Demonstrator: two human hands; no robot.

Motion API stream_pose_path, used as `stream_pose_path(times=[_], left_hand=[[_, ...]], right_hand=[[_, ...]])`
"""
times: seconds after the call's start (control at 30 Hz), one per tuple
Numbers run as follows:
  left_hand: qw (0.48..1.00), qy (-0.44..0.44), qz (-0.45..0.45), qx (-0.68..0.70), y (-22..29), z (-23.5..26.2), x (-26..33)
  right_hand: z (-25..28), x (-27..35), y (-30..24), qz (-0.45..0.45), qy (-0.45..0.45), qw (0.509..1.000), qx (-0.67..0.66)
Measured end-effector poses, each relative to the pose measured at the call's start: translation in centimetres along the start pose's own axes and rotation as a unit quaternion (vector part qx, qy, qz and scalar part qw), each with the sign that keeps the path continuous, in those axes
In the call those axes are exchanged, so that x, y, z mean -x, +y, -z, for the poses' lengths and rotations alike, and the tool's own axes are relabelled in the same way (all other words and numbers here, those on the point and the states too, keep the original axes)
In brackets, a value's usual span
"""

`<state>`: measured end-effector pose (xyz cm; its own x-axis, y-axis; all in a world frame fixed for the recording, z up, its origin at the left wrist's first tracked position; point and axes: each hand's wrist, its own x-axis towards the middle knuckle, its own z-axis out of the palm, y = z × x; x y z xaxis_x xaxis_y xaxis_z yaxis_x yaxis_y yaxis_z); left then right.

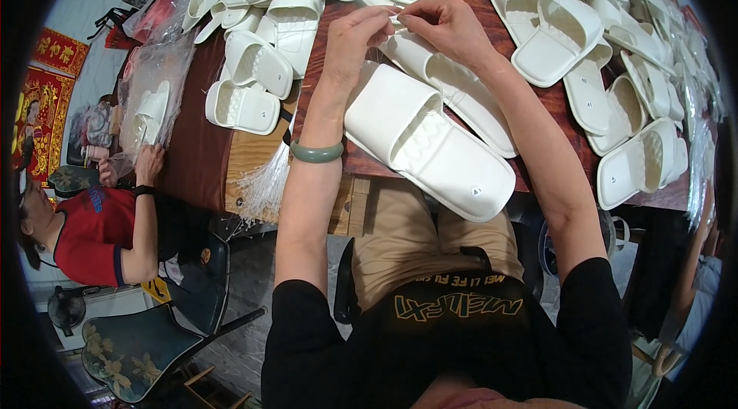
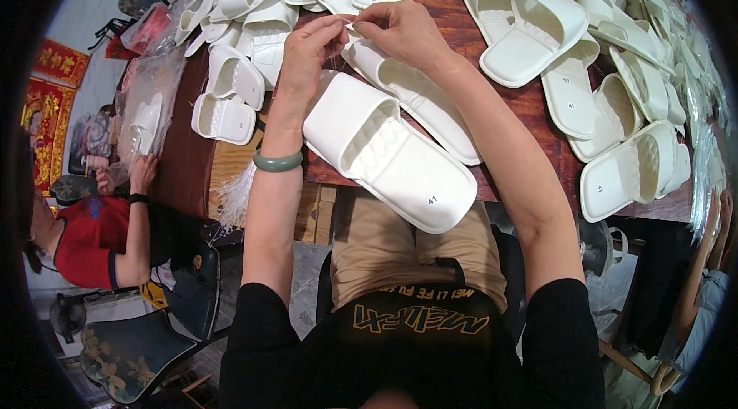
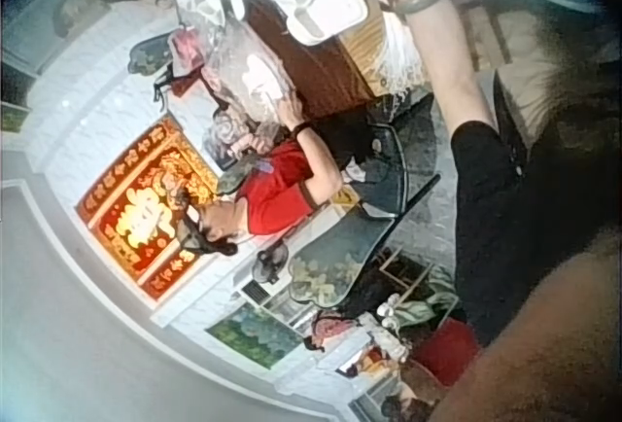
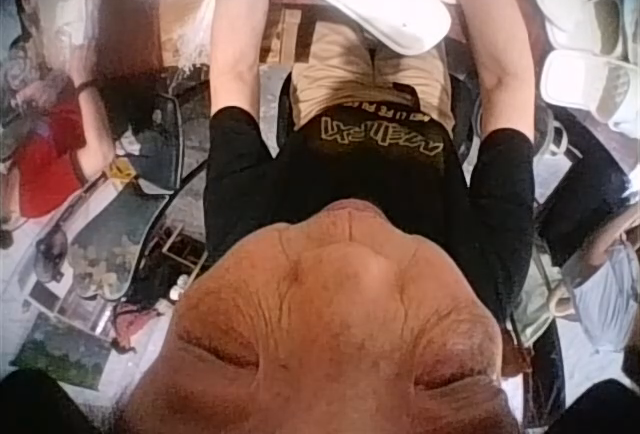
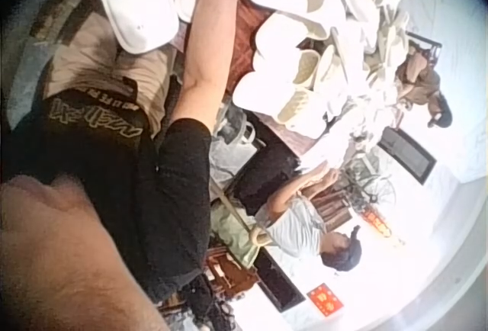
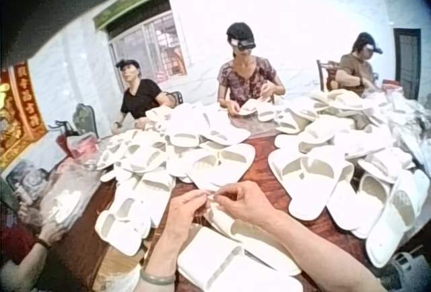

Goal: Manually trimming excess threads and inspecting white rubber slippers at a manufacturing table.

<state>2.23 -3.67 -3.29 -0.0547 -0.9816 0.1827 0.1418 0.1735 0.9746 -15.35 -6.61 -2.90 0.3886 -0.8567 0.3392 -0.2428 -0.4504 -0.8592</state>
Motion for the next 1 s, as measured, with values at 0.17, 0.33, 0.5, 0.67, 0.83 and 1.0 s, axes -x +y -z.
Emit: stream_pose_path(times=[0.17,0.33,0.5,0.67,0.83,1.0], left_hand=[[1.0,0.01,0.001,-0.015,-0.1,-0.3,-0.1],[0.999,0.009,0.001,-0.045,-0.5,0.0,-0.1],[0.998,-0.001,0.008,-0.06,-0.5,0.2,0.1],[0.999,0.002,0.022,-0.033,-0.4,-0.3,0.1],[1.0,0.007,0.006,0.0,-0.3,0.1,-0.1],[1.0,0.013,0.005,0.015,-0.3,-0.1,-0.1]], right_hand=[[0.1,0.0,0.0,0.018,0.015,1.0,0.013],[0.0,0.0,0.1,-0.007,0.012,1.0,0.013],[-0.1,0.3,-0.4,-0.027,-0.013,1.0,0.005],[0.1,0.4,-0.2,-0.024,-0.013,0.999,0.023],[0.0,0.3,-0.9,-0.018,-0.006,1.0,0.013],[0.1,0.3,-0.5,-0.02,-0.003,1.0,-0.001]])
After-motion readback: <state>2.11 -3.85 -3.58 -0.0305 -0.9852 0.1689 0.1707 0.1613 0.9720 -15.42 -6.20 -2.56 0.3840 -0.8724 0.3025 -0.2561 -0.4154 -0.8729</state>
